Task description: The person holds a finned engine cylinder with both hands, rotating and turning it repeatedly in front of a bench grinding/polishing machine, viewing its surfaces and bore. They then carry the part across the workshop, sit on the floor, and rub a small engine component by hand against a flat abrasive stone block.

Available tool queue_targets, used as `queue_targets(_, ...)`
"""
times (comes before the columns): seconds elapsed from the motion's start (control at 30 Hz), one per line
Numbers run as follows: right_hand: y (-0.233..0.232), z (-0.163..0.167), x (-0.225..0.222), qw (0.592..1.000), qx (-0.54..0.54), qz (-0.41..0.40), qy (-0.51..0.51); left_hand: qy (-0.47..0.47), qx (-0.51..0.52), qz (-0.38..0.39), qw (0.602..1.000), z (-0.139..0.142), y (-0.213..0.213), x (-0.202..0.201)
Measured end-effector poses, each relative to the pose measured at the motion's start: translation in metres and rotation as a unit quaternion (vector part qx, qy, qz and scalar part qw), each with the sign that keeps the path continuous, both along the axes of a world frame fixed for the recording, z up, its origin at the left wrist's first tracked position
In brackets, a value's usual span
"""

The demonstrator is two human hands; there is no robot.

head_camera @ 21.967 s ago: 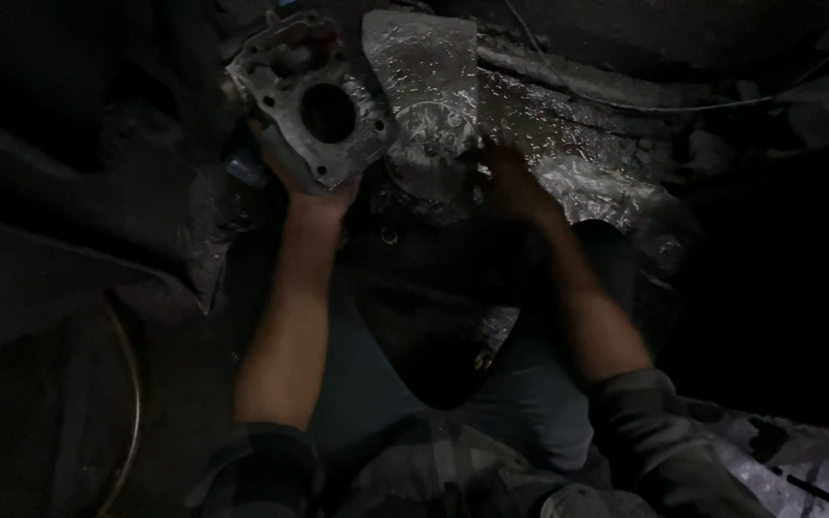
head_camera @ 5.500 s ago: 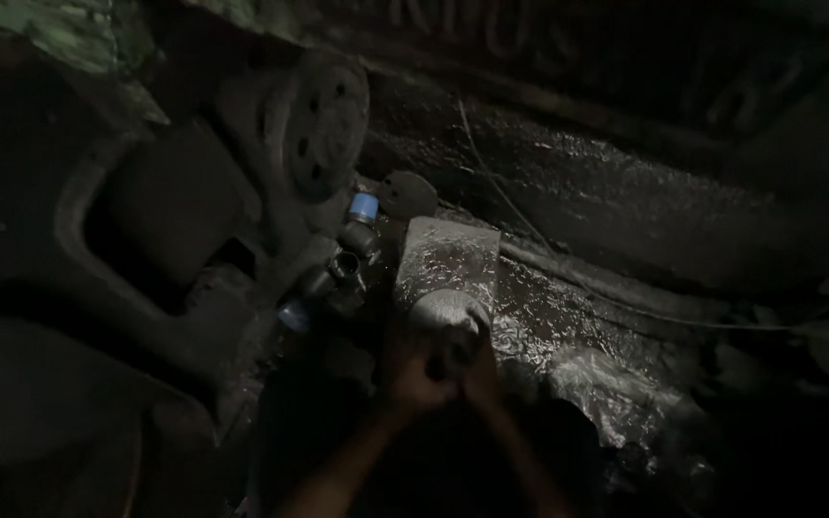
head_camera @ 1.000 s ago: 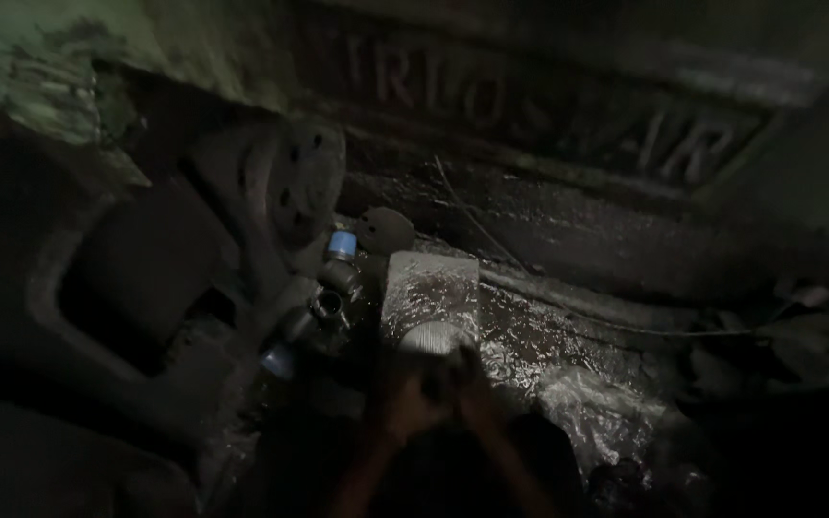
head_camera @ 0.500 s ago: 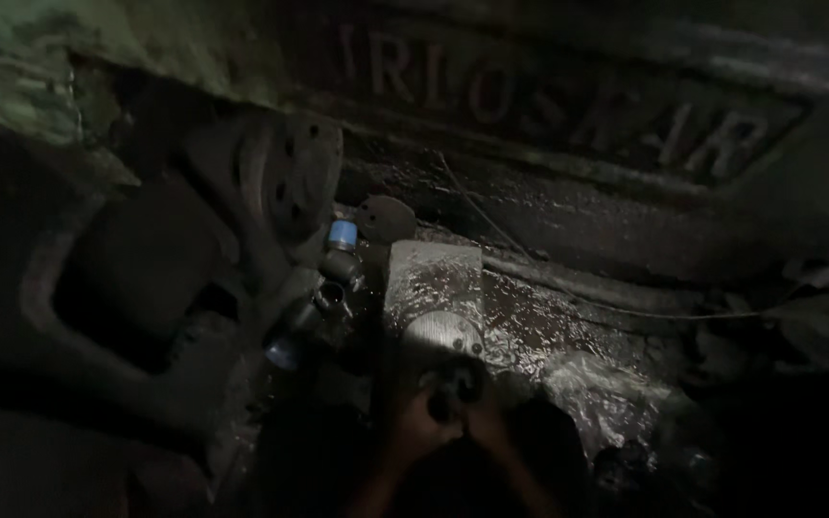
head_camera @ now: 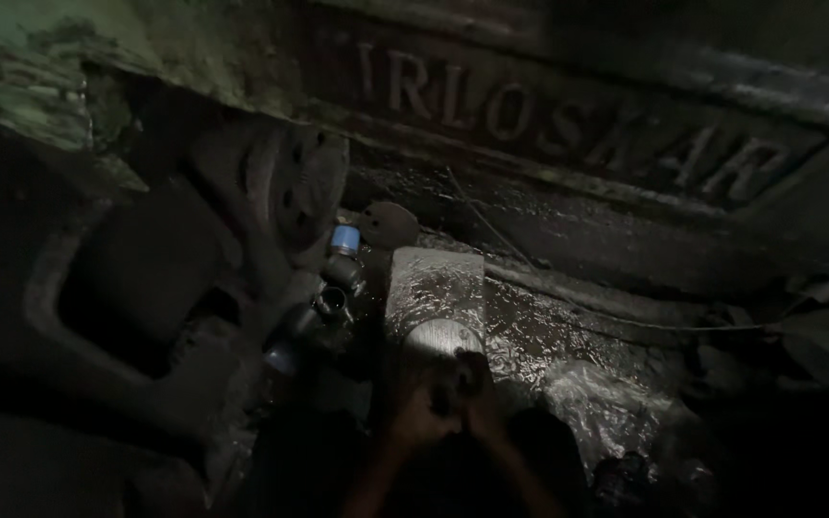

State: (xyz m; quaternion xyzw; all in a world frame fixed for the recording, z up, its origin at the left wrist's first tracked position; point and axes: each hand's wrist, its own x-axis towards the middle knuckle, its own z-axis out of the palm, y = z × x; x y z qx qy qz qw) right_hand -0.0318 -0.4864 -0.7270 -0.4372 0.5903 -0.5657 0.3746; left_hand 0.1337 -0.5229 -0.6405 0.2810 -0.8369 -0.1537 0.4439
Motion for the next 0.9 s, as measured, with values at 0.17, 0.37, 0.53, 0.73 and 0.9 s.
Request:
queue_targets(0.17,-0.086,0.023,-0.019,0.991,0.103,-0.046,-0.072,-0.085,0.129,0.027,0.988,0.001,-0.091,-0.033)
queue_targets(0.37,0.004,0.002,0.016,0.99,0.092,-0.037,0.101,0.087,0.246,-0.127,0.957,-0.009,-0.006,0.007)
queue_targets(0.53,-0.063,0.007,-0.009,0.984,0.068,-0.034,0.16,-0.096,0.283,-0.007,0.954,-0.003,-0.063,-0.013)
queue_targets(0.73,-0.051,0.013,-0.005,0.992,0.031,-0.034,0.12,-0.07,0.224,0.025,0.972,-0.001,-0.053,-0.015)
queue_targets(0.9,0.003,0.011,0.013,0.98,0.028,-0.05,0.193,-0.064,0.18,-0.026,0.981,0.001,0.003,0.011)
